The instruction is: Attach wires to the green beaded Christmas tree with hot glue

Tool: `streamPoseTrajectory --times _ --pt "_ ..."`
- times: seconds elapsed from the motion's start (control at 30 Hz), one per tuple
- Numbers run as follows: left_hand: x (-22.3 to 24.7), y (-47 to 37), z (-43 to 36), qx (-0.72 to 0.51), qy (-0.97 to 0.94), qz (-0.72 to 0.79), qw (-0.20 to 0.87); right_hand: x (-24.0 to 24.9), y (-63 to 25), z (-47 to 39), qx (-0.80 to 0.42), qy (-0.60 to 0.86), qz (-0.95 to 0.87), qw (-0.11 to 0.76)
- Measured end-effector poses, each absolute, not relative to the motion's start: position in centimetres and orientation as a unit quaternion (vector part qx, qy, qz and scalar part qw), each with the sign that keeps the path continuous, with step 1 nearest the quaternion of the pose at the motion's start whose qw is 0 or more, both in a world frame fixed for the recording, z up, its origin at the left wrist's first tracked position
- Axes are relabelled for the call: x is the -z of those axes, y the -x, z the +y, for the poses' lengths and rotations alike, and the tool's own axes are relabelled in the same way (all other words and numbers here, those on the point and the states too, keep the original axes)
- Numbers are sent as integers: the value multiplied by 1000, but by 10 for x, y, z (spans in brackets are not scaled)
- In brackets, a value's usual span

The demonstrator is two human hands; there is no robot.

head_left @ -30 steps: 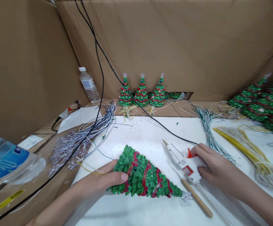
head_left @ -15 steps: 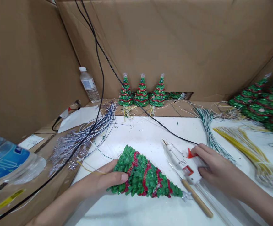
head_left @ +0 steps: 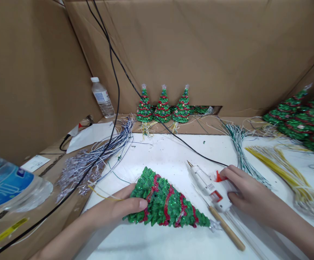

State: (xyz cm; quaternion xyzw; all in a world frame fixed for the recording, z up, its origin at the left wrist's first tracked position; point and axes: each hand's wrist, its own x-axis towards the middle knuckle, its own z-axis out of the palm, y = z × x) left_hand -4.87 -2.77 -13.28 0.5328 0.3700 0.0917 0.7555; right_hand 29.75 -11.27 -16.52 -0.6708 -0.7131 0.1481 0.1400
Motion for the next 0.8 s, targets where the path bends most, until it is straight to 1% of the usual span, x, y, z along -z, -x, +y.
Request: streamPoseTrajectory --times 0.4,0.8 --pt "135 50 -27 -96 -537 381 746 166 -297 -113 -139 668 -717 143" --pt "125 47 -32 -113 -527 364 760 167 -298 -112 -144 668 -716 140"
